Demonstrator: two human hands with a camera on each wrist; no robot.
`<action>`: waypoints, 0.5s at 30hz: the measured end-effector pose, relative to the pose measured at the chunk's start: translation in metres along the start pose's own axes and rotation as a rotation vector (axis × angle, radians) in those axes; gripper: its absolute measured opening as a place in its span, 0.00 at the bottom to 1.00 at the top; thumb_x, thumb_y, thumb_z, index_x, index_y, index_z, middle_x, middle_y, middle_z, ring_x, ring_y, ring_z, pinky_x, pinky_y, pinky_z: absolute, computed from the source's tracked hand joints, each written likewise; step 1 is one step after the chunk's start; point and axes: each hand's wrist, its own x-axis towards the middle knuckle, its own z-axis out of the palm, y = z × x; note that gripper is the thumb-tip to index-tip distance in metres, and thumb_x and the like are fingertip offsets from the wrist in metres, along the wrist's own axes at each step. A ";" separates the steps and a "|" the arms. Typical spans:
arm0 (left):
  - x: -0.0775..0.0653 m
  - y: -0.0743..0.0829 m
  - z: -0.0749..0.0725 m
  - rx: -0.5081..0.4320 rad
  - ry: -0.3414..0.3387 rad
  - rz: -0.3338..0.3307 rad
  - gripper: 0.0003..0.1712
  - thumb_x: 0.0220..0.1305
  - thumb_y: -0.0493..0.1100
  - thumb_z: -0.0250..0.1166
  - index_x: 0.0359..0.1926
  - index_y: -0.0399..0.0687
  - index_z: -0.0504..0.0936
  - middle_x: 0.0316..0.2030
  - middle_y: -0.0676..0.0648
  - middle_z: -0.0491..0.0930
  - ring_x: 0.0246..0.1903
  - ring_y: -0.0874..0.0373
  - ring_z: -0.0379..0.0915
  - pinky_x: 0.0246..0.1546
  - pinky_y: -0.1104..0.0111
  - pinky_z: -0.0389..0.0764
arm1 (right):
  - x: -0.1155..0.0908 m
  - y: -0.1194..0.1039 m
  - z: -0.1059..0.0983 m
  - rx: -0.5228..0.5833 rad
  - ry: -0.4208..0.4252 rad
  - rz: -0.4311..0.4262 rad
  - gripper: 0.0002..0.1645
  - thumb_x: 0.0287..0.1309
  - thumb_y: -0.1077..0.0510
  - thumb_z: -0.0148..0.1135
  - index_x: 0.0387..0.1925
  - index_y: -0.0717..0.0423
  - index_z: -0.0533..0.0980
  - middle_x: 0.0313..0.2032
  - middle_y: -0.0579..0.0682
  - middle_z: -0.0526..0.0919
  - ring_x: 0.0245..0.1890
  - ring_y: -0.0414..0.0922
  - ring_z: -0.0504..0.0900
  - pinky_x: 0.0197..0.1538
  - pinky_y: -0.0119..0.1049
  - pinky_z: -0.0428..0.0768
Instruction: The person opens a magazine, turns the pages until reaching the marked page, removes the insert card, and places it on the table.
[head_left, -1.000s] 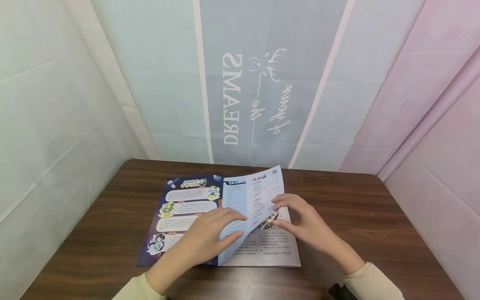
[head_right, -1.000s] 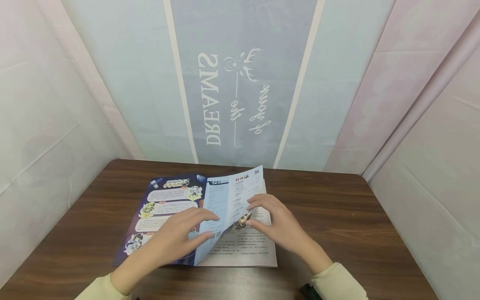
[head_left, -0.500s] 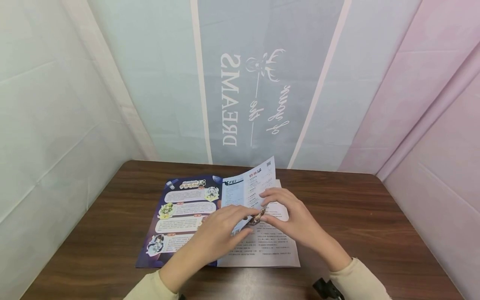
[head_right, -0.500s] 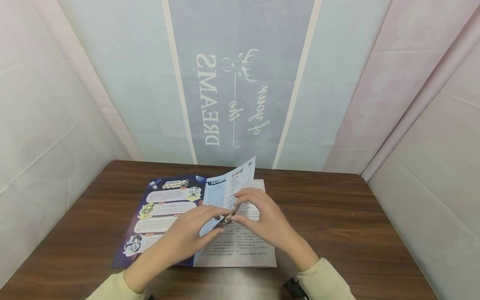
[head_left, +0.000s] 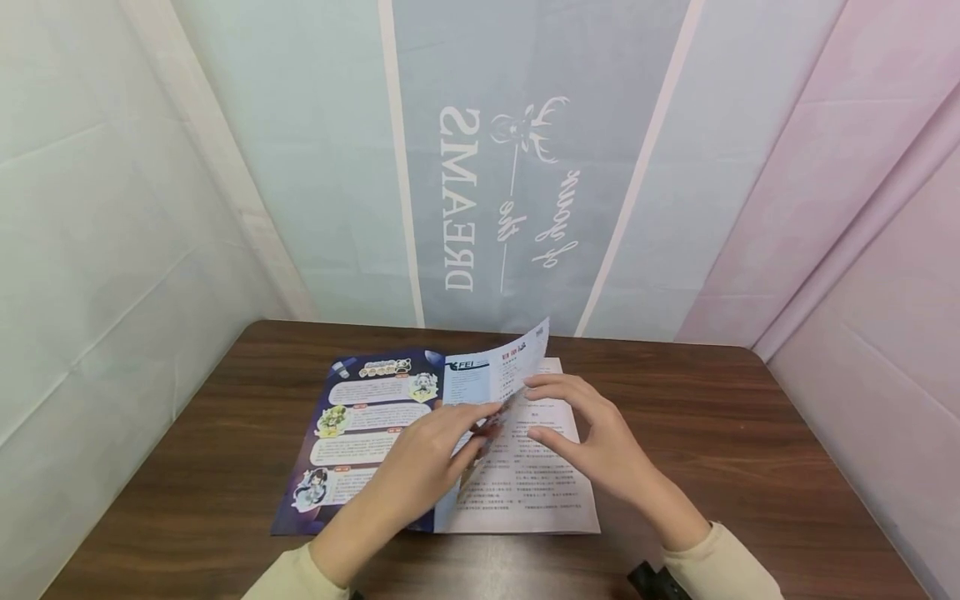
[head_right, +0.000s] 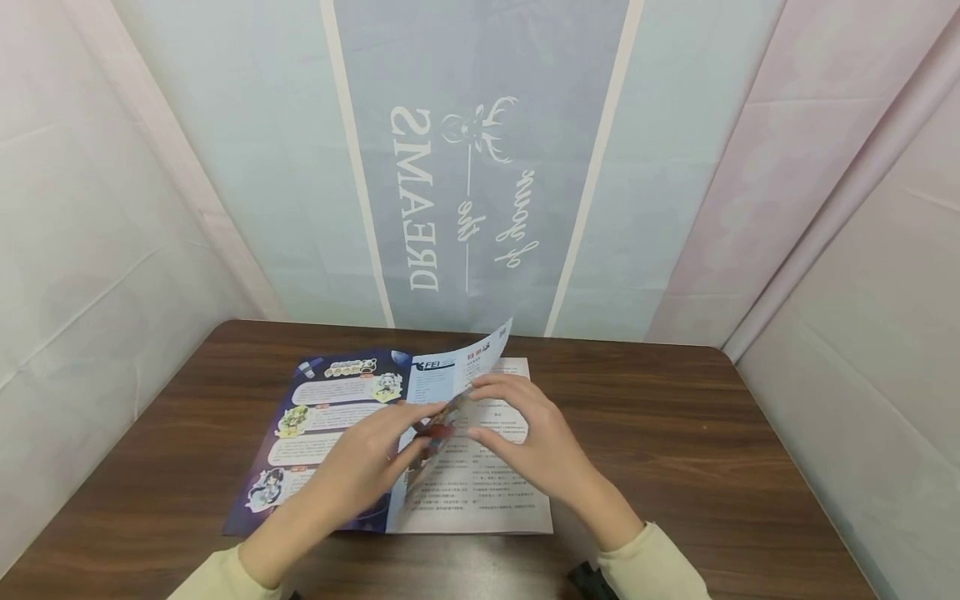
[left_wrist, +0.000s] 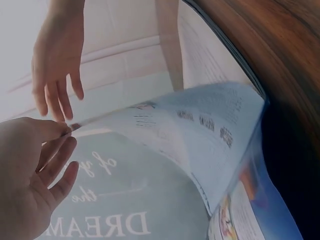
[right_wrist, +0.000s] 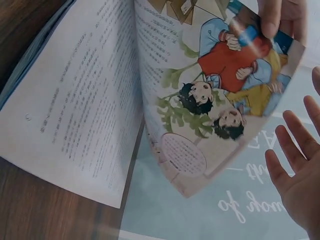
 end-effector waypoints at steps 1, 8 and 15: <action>-0.001 -0.001 -0.001 0.009 -0.002 -0.014 0.28 0.64 0.39 0.69 0.64 0.51 0.76 0.55 0.52 0.81 0.53 0.58 0.78 0.57 0.61 0.78 | -0.001 0.000 -0.001 0.000 0.001 0.005 0.28 0.52 0.67 0.74 0.55 0.48 0.78 0.59 0.50 0.78 0.62 0.47 0.73 0.68 0.29 0.64; -0.015 -0.010 -0.008 0.038 -0.037 -0.145 0.37 0.62 0.38 0.71 0.70 0.54 0.68 0.59 0.49 0.78 0.56 0.55 0.77 0.53 0.61 0.81 | -0.012 0.005 -0.004 -0.045 -0.029 0.073 0.26 0.54 0.63 0.74 0.53 0.44 0.78 0.58 0.45 0.78 0.61 0.47 0.74 0.66 0.25 0.64; -0.030 -0.023 -0.015 0.066 -0.043 -0.250 0.41 0.58 0.38 0.74 0.71 0.52 0.66 0.59 0.48 0.77 0.53 0.55 0.78 0.47 0.62 0.83 | -0.025 0.018 -0.006 -0.071 -0.060 0.101 0.24 0.55 0.62 0.74 0.52 0.43 0.78 0.56 0.44 0.79 0.60 0.47 0.75 0.65 0.24 0.64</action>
